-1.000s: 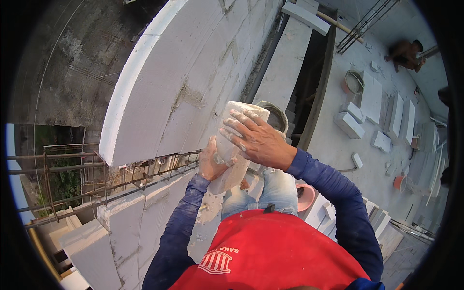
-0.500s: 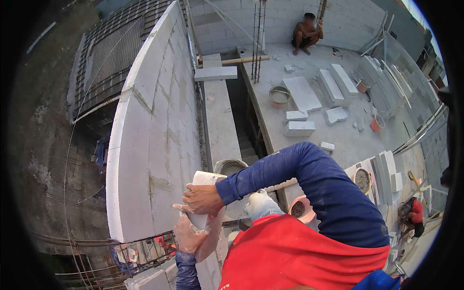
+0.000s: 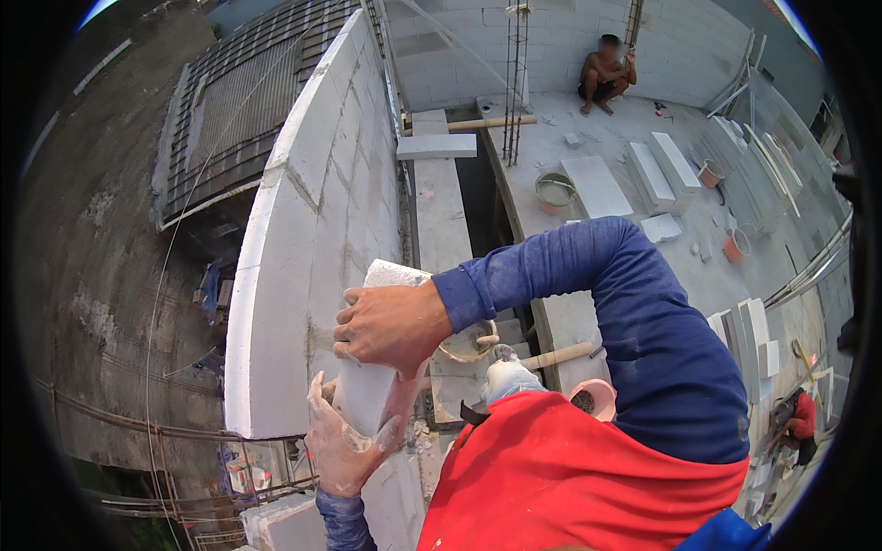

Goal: The person carries a white block to a wall, applies mortar with a trowel, and places the block on the wall. They then use a hammer to tap the block into position.

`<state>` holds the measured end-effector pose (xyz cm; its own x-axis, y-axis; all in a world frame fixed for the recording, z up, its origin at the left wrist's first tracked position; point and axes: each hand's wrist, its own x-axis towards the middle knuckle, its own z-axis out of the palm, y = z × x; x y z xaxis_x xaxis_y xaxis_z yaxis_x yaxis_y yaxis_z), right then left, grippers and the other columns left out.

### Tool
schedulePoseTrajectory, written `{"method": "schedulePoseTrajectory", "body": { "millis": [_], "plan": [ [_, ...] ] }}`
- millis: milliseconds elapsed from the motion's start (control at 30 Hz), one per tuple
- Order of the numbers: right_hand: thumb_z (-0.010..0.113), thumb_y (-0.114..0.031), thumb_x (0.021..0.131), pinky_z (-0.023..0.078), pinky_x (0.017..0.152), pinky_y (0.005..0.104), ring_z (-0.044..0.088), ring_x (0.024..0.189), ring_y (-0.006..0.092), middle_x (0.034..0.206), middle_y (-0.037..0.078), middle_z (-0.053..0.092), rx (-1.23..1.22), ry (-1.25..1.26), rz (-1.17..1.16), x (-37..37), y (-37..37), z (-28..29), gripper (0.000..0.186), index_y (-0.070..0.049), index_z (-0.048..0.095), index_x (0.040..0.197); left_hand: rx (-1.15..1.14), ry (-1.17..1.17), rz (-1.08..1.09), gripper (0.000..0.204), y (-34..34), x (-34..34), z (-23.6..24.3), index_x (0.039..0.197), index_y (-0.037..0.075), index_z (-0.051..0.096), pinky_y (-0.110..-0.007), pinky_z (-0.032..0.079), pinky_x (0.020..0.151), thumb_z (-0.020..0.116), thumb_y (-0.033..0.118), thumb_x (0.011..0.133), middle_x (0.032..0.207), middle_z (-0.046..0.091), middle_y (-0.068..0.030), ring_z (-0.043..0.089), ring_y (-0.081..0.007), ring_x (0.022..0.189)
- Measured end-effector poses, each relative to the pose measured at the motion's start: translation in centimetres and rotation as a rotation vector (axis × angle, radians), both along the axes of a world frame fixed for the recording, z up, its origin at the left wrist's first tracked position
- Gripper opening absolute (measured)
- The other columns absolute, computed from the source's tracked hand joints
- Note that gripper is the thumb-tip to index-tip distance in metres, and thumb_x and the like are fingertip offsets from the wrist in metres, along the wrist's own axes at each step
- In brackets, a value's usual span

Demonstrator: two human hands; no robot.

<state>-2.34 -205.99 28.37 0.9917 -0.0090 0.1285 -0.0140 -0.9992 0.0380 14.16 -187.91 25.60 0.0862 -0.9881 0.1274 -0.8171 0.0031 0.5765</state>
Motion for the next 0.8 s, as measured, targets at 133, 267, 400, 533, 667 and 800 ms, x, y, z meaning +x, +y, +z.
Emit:
{"method": "schedulePoseTrajectory", "body": {
  "millis": [133,267,400,533,667,800],
  "plan": [
    [0.089,-0.036,0.052,0.047,0.088,0.0418,0.067,0.100,0.0265,0.102,0.010,0.071,0.006,-0.046,0.008,-0.8,-2.0,3.6,0.069,-0.002,0.069,0.109,0.021,-0.219,0.045,0.098,1.1,1.9,1.3,0.138,-0.002,0.041,-0.044,0.050,0.094,0.088,0.044,0.065,0.126,0.058,-0.0204,0.062,-0.0373,0.112],
    [0.089,-0.038,0.057,0.047,0.099,0.0422,0.066,0.110,0.0282,0.118,0.017,0.069,-0.080,-0.054,0.003,-1.1,-2.8,7.7,0.076,0.001,0.067,0.118,-0.088,-0.246,0.055,0.081,1.0,2.7,3.8,0.125,-0.001,0.054,-0.043,0.054,0.084,0.087,0.040,0.064,0.113,0.064,-0.0177,0.066,-0.0360,0.100],
    [0.092,-0.039,0.055,0.052,0.099,0.0424,0.066,0.111,0.0324,0.117,0.022,0.069,-0.167,-0.111,-0.066,-1.4,-4.2,13.3,0.087,0.003,0.063,0.126,-0.213,-0.277,0.077,0.079,0.9,3.1,10.7,0.122,-0.001,0.058,-0.041,0.055,0.081,0.085,0.041,0.061,0.102,0.068,-0.0186,0.071,-0.0327,0.088],
    [0.098,-0.042,0.044,0.053,0.099,0.0413,0.066,0.110,0.0334,0.120,0.023,0.066,-0.192,-0.252,-0.065,-1.1,-5.7,20.8,0.100,-0.001,0.062,0.127,-0.338,-0.356,0.045,0.072,0.6,4.2,19.2,0.116,0.001,0.065,-0.036,0.054,0.079,0.087,0.043,0.061,0.094,0.069,-0.0156,0.070,-0.0294,0.083],
    [0.092,-0.031,0.056,0.037,0.114,0.0431,0.048,0.133,0.0314,0.143,0.020,0.051,-0.239,-0.275,0.032,-0.1,-4.7,29.3,0.100,-0.005,0.050,0.142,-0.429,-0.457,0.106,0.073,-0.1,5.0,26.9,0.114,0.001,0.068,-0.038,0.054,0.084,0.089,0.049,0.064,0.095,0.071,-0.0150,0.071,-0.0283,0.086],
    [0.089,-0.019,0.056,0.036,0.114,0.0428,0.048,0.134,0.0308,0.142,0.020,0.053,-0.307,-0.407,-0.094,2.7,-4.0,34.3,0.094,-0.002,0.051,0.140,-0.433,-0.967,0.058,0.054,0.9,5.0,33.4,0.109,0.006,0.073,-0.042,0.050,0.088,0.077,0.049,0.077,0.103,0.068,-0.0169,0.064,-0.0318,0.094]
  ]
}}
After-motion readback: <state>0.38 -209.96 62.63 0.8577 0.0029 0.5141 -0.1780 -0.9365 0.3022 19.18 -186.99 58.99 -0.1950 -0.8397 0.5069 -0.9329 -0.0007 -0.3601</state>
